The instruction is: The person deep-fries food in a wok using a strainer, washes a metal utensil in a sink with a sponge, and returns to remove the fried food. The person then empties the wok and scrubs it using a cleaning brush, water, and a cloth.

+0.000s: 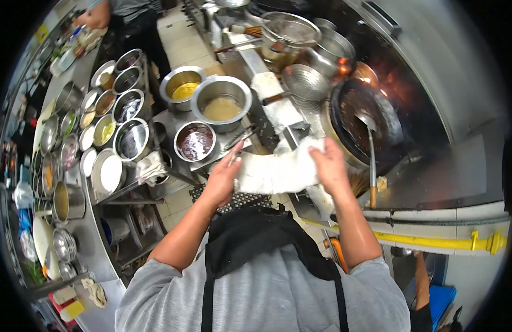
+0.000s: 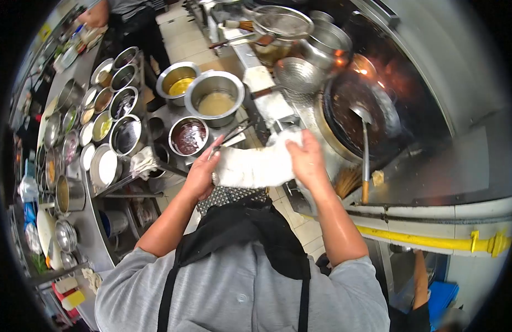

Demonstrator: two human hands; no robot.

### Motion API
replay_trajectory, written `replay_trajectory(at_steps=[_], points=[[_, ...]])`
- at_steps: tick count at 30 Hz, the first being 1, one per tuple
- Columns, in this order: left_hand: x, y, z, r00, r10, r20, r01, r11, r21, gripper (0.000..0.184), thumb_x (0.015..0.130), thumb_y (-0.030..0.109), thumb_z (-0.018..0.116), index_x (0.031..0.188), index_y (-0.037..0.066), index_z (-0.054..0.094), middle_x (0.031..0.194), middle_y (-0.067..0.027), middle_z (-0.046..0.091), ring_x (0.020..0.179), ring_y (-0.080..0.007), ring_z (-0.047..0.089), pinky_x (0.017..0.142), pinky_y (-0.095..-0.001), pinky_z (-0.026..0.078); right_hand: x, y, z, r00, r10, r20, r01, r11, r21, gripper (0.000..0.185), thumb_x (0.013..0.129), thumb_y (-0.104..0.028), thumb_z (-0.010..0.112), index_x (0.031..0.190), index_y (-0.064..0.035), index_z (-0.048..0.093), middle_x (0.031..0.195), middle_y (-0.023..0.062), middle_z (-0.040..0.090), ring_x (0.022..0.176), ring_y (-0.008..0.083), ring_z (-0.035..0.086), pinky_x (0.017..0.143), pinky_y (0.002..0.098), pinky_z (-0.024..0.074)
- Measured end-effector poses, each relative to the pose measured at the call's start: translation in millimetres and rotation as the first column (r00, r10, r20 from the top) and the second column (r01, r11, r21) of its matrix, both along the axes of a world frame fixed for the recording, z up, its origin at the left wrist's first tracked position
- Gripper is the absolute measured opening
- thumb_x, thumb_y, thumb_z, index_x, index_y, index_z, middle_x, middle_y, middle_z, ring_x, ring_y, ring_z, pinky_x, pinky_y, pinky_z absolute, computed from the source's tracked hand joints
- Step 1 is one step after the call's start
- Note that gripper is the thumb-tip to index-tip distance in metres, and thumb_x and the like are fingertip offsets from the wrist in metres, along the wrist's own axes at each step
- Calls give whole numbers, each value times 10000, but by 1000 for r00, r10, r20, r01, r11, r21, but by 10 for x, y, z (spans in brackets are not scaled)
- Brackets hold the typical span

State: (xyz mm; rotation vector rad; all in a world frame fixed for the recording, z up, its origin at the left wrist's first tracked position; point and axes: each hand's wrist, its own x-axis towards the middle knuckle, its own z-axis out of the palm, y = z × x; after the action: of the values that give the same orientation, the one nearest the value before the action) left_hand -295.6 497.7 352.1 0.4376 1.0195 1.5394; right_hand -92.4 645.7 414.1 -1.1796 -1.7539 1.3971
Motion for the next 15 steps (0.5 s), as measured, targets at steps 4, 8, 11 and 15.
replay_trajectory(at_steps=[4, 8, 11, 15], points=[[-489, -583, -367, 931, 121, 346, -79, 988, -132, 378, 951, 229, 491, 1249, -4, 487, 1191, -133, 568, 1044, -231, 590, 918, -393, 486, -548, -270, 552, 965, 77, -252, -76, 997, 14, 136, 911, -82, 552, 1012, 10, 542, 911, 51, 619, 780, 77, 556, 724, 236, 468], [-736, -997, -602, 867, 222, 446, -177, 974, -140, 381, 907, 221, 577, 1178, -37, 509, 1128, -141, 603, 1000, -239, 618, 892, -396, 508, -1008, -490, 736, 979, 81, -188, -73, 996, 48, 134, 908, -130, 574, 941, -2, 554, 826, 17, 597, 715, 57, 509, 671, 211, 434], [-973, -1243, -540, 892, 256, 372, -201, 963, -180, 349, 868, 144, 628, 1152, -33, 529, 1057, -146, 625, 990, -243, 621, 882, -378, 510, -1021, -425, 576, 1000, -1, 25, 0, 1000, 31, 160, 897, -148, 572, 943, 5, 561, 842, 39, 608, 712, 84, 531, 675, 244, 447], [-1122, -1480, -110, 811, 201, 549, -314, 942, 119, 483, 850, 207, 624, 1249, -22, 477, 1131, -167, 598, 1041, -275, 600, 926, -406, 479, -1133, -578, 569, 998, -59, -31, 59, 998, -6, 182, 884, -152, 589, 955, 13, 559, 868, 65, 617, 723, 100, 554, 696, 259, 455]])
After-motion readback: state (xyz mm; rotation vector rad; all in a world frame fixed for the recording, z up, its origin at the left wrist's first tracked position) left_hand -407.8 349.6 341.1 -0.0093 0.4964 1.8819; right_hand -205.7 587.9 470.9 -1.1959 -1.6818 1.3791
